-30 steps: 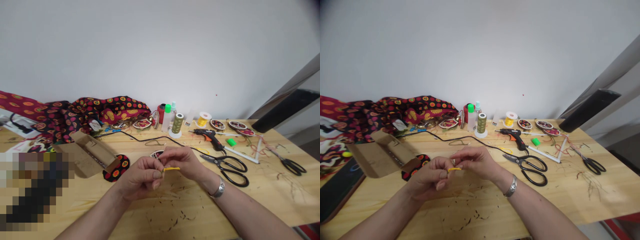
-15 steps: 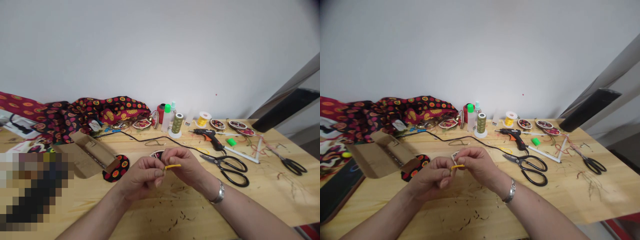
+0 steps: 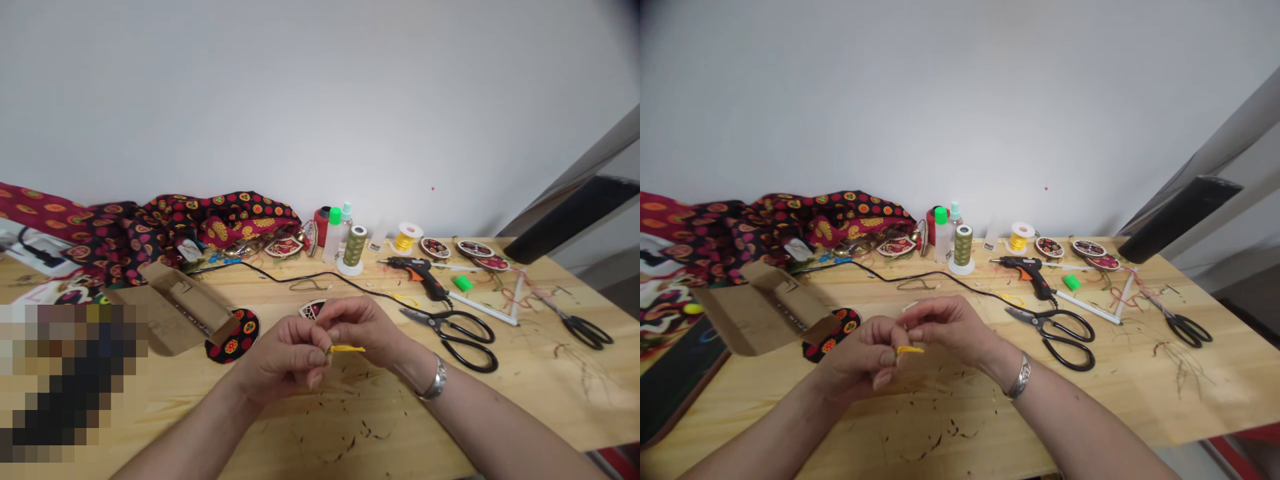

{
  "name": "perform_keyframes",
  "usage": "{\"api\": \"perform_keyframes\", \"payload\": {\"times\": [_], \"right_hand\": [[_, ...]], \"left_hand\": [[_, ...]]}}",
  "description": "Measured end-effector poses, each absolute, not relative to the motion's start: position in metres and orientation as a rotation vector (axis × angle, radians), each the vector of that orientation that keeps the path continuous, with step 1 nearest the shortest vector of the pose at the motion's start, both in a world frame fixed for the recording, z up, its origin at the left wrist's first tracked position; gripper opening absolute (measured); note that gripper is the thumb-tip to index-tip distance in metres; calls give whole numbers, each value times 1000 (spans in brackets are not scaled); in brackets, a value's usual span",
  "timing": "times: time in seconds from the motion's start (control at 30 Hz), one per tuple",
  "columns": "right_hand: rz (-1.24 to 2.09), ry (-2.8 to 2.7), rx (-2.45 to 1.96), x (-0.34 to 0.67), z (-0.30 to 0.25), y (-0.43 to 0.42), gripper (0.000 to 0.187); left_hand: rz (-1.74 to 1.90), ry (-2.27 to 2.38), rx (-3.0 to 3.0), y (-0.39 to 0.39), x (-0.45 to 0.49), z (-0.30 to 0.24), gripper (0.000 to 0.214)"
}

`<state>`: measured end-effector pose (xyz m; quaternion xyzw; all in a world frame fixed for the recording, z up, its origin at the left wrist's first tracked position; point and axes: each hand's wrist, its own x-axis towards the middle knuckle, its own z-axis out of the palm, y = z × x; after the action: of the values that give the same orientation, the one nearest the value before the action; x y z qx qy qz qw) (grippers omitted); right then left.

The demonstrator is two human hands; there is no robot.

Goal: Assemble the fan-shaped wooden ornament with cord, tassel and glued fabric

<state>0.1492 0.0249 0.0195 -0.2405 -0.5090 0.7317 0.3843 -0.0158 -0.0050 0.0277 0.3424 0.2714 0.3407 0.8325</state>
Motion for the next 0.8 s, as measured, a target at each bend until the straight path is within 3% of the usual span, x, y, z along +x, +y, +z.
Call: {"api": "perform_keyframes", "payload": {"times": [0.3, 0.53, 0.8], "right_hand": [[1802, -1446, -373, 152, 18, 27, 15], [1838, -1292, -376, 149, 16, 25, 4], [1928, -1123, -415, 147, 17, 23, 7]], "left_hand": [[719, 517, 730, -4, -15, 23, 19], [743, 588, 723, -4, -15, 24, 19], [776, 618, 720, -3, -14, 24, 14]]}}
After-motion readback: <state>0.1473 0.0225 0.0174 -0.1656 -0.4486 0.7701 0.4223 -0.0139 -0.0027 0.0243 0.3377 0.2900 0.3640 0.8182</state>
